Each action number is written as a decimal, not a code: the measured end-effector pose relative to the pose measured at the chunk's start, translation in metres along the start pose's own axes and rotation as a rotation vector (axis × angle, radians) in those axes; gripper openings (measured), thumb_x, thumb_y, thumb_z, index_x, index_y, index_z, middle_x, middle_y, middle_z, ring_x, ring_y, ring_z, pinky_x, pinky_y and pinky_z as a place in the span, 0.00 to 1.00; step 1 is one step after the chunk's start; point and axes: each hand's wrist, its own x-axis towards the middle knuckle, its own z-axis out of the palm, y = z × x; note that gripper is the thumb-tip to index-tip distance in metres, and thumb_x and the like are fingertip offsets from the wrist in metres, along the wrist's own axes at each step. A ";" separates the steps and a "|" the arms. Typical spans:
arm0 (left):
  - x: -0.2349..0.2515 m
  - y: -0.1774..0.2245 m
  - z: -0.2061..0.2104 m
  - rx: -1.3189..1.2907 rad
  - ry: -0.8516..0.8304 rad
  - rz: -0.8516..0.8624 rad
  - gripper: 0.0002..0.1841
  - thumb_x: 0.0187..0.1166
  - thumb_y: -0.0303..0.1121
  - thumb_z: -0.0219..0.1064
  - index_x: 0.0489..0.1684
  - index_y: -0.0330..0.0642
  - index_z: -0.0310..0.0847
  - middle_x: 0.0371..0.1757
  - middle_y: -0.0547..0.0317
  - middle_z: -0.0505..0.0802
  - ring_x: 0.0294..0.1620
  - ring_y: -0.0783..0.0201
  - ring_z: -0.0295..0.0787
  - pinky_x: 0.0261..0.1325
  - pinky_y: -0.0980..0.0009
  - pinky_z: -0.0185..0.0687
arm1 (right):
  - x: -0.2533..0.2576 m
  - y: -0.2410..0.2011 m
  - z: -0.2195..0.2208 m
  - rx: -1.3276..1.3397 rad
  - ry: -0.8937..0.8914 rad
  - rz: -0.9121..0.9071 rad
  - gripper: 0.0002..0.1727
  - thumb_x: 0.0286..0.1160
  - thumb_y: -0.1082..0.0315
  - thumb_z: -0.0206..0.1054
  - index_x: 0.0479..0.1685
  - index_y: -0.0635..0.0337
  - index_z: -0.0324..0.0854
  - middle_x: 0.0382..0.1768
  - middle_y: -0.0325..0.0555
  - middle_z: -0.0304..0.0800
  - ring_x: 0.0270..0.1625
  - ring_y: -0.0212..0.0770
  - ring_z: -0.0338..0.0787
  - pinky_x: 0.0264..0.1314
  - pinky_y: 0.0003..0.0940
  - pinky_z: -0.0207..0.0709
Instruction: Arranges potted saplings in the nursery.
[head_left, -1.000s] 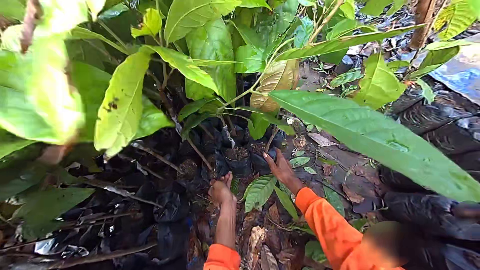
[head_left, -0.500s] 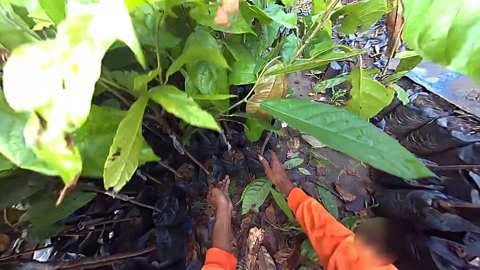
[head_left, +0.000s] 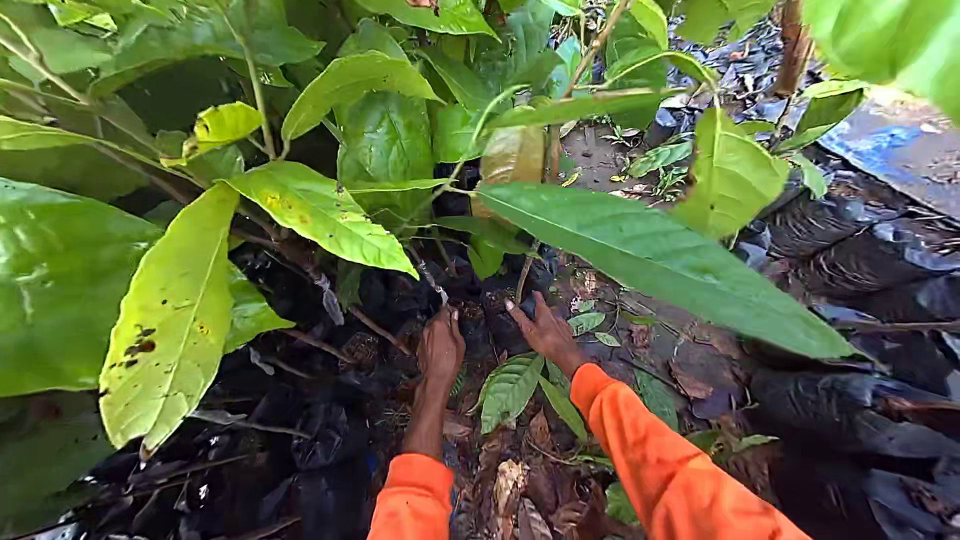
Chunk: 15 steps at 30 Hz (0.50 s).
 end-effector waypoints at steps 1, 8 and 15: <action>-0.001 0.000 0.001 0.009 0.011 -0.003 0.20 0.95 0.36 0.46 0.69 0.35 0.81 0.60 0.37 0.91 0.65 0.42 0.89 0.70 0.45 0.79 | 0.000 -0.003 0.001 -0.033 0.013 0.007 0.46 0.86 0.33 0.50 0.92 0.59 0.55 0.69 0.64 0.85 0.74 0.63 0.84 0.79 0.61 0.70; -0.011 -0.007 0.004 0.025 0.088 0.070 0.19 0.93 0.34 0.48 0.65 0.32 0.83 0.56 0.36 0.93 0.60 0.41 0.91 0.69 0.46 0.80 | -0.015 -0.012 0.016 0.078 0.287 0.163 0.38 0.91 0.40 0.48 0.87 0.60 0.63 0.77 0.63 0.78 0.70 0.63 0.86 0.70 0.62 0.76; -0.006 0.005 0.001 0.067 0.066 0.019 0.19 0.93 0.35 0.50 0.66 0.33 0.82 0.57 0.35 0.92 0.63 0.39 0.90 0.69 0.44 0.80 | 0.003 -0.004 0.041 -0.115 0.335 0.060 0.41 0.85 0.35 0.50 0.88 0.55 0.64 0.75 0.64 0.77 0.57 0.64 0.91 0.57 0.62 0.84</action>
